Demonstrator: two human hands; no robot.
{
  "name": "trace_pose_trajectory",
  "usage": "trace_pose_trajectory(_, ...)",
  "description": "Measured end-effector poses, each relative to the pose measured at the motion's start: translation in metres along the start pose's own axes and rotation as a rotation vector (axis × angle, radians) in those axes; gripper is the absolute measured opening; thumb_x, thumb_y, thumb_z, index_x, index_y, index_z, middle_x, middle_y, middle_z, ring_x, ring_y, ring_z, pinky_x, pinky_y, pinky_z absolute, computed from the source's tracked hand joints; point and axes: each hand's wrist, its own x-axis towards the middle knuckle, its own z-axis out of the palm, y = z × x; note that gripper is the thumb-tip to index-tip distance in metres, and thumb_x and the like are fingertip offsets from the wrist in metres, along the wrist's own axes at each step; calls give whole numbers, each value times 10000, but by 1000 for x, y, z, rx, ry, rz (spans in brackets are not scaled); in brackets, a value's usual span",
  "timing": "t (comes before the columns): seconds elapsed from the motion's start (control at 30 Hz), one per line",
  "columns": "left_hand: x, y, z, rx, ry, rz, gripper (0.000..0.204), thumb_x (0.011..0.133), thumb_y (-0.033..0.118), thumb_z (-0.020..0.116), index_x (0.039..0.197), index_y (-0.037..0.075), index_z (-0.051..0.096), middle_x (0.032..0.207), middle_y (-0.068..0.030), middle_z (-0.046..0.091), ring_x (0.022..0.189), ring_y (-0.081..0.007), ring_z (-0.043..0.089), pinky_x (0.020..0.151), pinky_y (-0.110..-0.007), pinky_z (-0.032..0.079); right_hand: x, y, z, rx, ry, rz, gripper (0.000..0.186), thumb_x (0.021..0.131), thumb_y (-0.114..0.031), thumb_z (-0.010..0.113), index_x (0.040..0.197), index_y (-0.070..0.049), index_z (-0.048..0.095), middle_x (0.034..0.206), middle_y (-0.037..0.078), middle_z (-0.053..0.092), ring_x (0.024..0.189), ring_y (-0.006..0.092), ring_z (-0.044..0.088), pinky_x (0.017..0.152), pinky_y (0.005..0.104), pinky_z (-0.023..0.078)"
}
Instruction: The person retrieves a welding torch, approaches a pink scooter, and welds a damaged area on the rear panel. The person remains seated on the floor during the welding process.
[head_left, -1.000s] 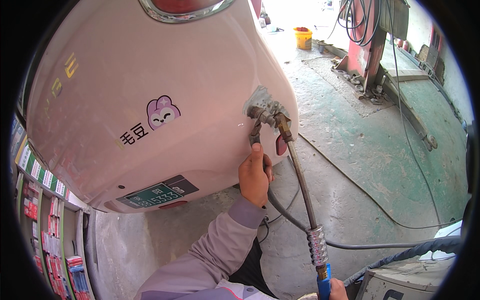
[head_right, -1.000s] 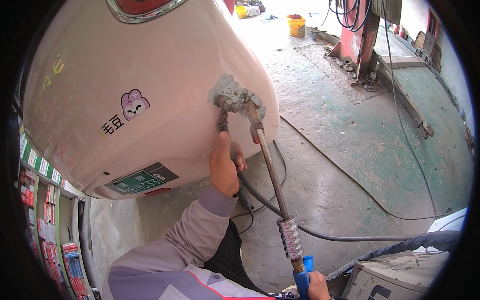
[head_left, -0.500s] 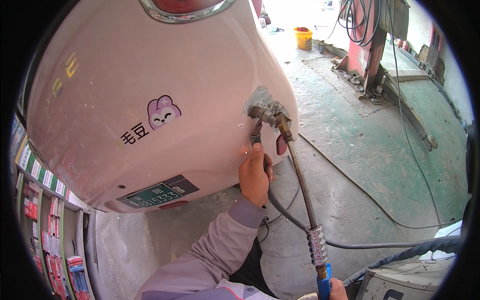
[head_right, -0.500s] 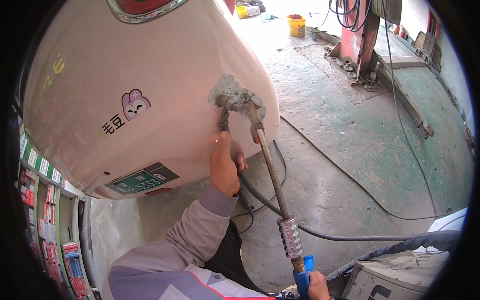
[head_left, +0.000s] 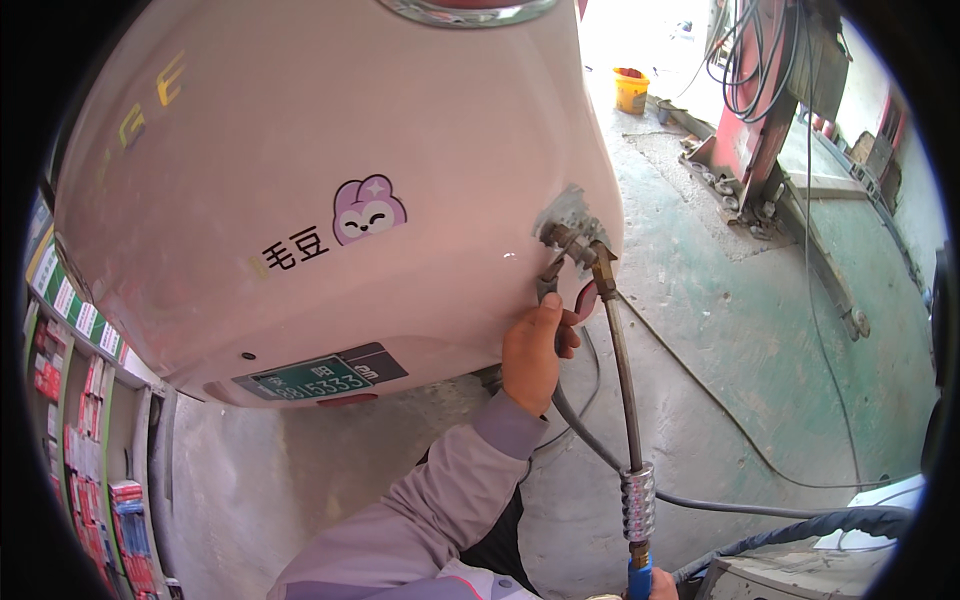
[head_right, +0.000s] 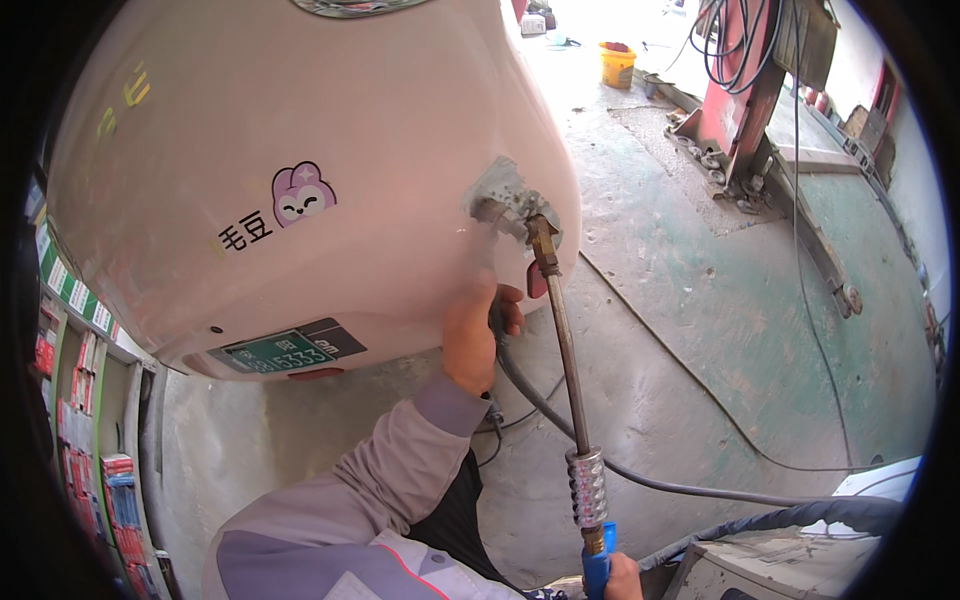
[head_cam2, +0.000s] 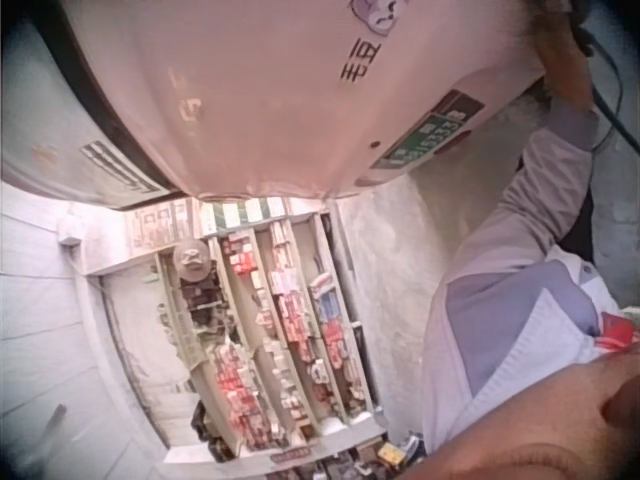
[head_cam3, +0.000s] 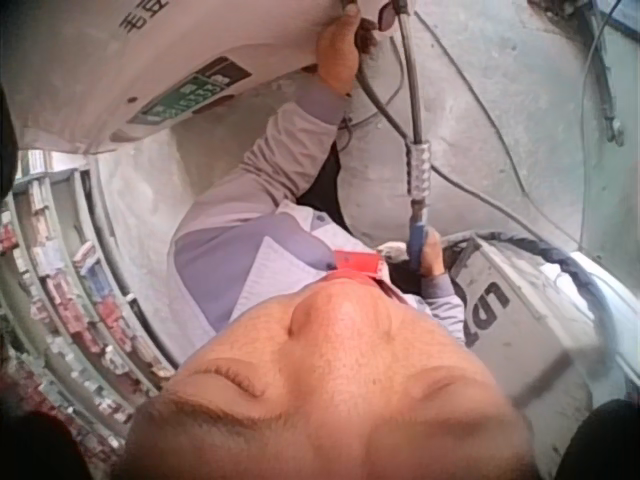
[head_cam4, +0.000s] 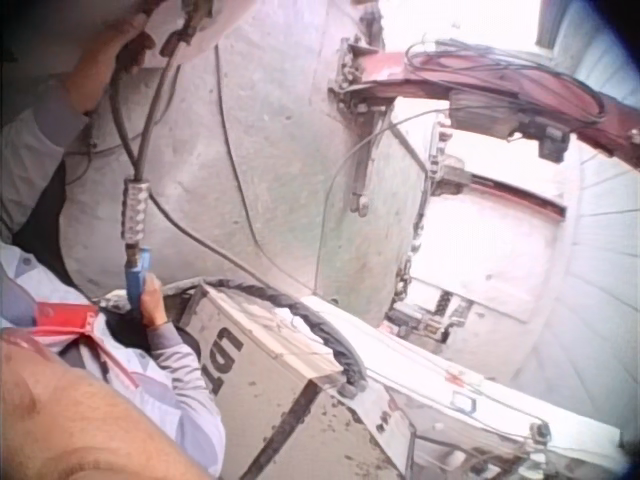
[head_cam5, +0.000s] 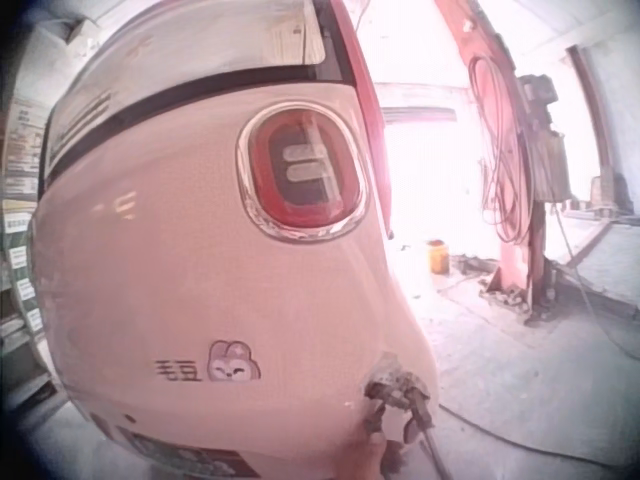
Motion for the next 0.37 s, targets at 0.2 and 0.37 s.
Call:
trace_pose_trajectory(0.2, -2, 8, 1, 53, -29, -115, 587, 983, 551, 540, 813, -5, 628, 674, -48, 572, 538, -112, 499, 520, -264, 407, -5, -19, 3, -361, 131, -387, 271, 1002, -245, 435, 845, -96, 599, 634, 6, 568, 506, 123, 538, 447, 278, 417)
trace_pose_trajectory(0.37, 0, -1, 3, -37, -31, -178, 596, 977, 563, 550, 792, 2, 626, 666, -59, 577, 518, -129, 497, 497, -288, 407, -8, -46, 3, 234, -13, 221, 268, 1005, -272, 440, 872, -98, 594, 643, 12, 572, 509, 133, 548, 449, 287, 445)
